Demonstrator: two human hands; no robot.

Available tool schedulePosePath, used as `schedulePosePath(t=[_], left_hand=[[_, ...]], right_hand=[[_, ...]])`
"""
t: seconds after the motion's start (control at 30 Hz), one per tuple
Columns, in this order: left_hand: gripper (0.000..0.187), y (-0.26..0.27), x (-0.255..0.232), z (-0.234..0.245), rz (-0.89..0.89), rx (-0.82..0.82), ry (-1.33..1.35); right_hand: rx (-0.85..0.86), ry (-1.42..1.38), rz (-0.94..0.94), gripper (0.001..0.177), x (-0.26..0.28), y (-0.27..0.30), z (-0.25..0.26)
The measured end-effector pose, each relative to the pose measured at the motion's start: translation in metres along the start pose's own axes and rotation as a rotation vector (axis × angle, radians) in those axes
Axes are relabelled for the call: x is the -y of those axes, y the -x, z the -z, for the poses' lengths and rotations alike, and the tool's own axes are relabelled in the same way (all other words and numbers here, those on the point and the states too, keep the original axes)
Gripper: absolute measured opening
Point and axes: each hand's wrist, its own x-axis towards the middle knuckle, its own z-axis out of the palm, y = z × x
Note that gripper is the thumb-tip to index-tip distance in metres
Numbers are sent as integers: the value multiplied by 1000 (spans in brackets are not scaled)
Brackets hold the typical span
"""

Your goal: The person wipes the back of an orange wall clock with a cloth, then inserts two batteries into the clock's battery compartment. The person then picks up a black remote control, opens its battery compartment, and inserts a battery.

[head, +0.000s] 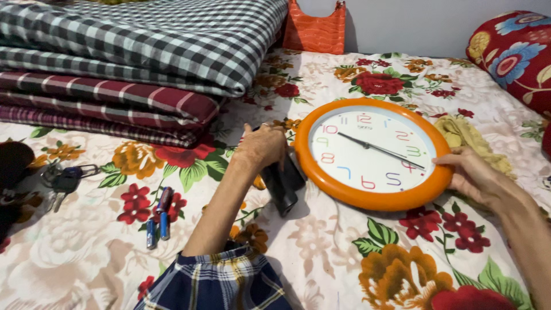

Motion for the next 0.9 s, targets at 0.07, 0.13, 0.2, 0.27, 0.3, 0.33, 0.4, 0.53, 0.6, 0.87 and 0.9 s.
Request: schedulePosePath(t=[0.07, 0.13, 0.2, 0.27, 0.3, 0.33, 0.4, 0.53, 0.6, 0.87, 0.9], left_hand=[[49, -8, -3, 0, 73, 59, -49], [41, -23, -10, 1, 138, 81, -56], [25, -40, -15, -5, 199, 77, -15], [21, -51, -20, -20, 187, -123, 90], [21, -58, -22, -26, 185, -229, 144], [25, -65, -24, -33, 143, -265, 220], [41, -76, -28, -48, 58, -334, 368], [57, -93, -31, -67, 49, -240, 449], [57, -97, -27, -68, 154, -235, 558], [42, -87, -29, -55, 122, -82, 1621], [40, -88, -33, -51, 56, -90, 1693]], right_hand=[[41, -24, -10, 70, 8, 15, -10], [65, -2, -45, 71, 17, 27, -13], [77, 69, -113, 73, 21, 37, -11], [186, 162, -127, 75, 25, 41, -2], [244, 212, -130, 76, 28, 40, 3], [178, 323, -164, 71, 27, 37, 6], [43, 538, -230, 67, 23, 30, 14], [-41, 987, 57, 62, 13, 9, 43], [-95, 1139, 168, 63, 2, -3, 54], [-527, 714, 455, 54, -3, -2, 46], [-610, 520, 383, 52, 6, 3, 41]])
